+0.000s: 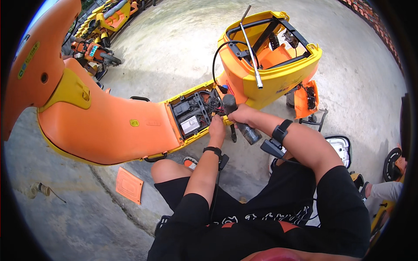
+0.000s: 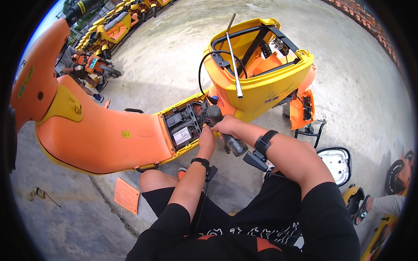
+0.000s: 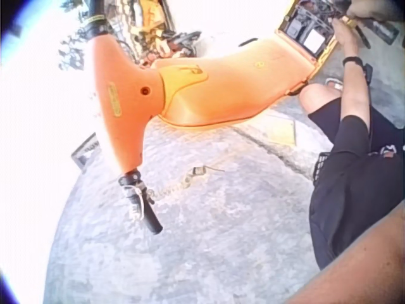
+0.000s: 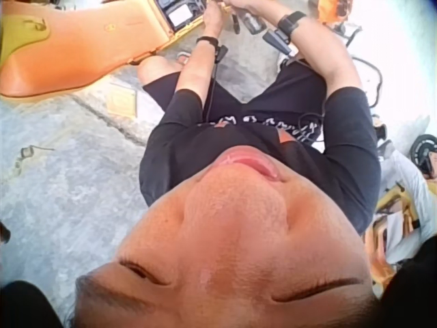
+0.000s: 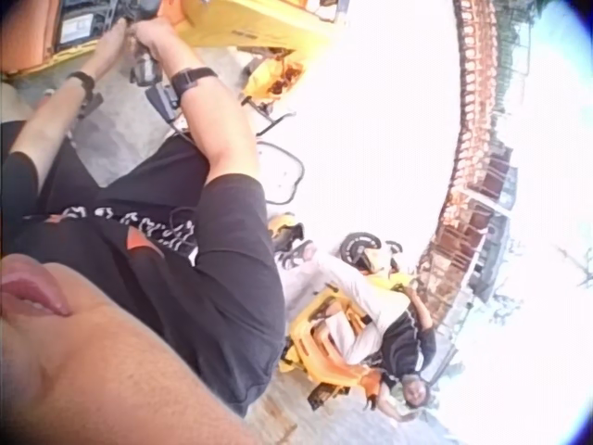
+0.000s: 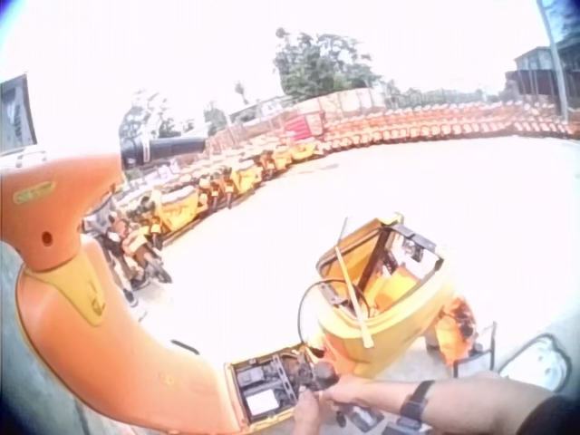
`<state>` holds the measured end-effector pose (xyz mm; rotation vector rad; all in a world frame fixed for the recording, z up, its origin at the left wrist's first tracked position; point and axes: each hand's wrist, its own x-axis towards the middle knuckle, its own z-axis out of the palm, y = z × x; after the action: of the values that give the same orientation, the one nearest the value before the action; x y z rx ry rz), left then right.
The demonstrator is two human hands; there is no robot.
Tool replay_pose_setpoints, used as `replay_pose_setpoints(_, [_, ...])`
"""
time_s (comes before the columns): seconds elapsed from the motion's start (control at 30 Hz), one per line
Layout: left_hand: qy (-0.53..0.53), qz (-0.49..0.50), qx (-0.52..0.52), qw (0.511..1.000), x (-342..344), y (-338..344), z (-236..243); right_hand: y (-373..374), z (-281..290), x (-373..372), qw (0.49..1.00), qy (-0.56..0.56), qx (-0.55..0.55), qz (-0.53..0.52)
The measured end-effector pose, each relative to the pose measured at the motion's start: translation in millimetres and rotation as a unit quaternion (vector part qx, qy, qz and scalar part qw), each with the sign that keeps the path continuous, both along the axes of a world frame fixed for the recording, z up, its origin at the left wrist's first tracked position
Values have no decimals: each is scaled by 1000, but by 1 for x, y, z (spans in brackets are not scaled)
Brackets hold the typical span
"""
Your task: Repairing or assembling a small electric scooter by working on the internal wiring and battery compartment.
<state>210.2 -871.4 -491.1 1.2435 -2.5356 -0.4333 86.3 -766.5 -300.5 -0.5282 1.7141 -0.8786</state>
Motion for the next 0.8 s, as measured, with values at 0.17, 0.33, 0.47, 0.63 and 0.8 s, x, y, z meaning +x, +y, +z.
replay_pose_setpoints(0.17, [53, 26, 59, 996, -7, -3, 1, -1, -12, -2, 999, 9, 28, 15])
replay_pose_setpoints(0.33, [208, 144, 252, 934, 5, -45, 4, -5, 14, 13, 999, 13, 10, 27])
replay_pose_setpoints(0.47, [316, 178, 439, 822, -5, -61, 63, -9, 4, 5, 1000, 4, 12, 19])
replay_pose_setpoints(0.63, [396, 134, 512, 750, 0, -69, 181, -16, 9, -4, 1000, -10, -10, 10])
replay_pose_setpoints(0.8, [479, 112, 557, 669, 17, -63, 248, -17, 26, -1, 998, -36, -31, -42])
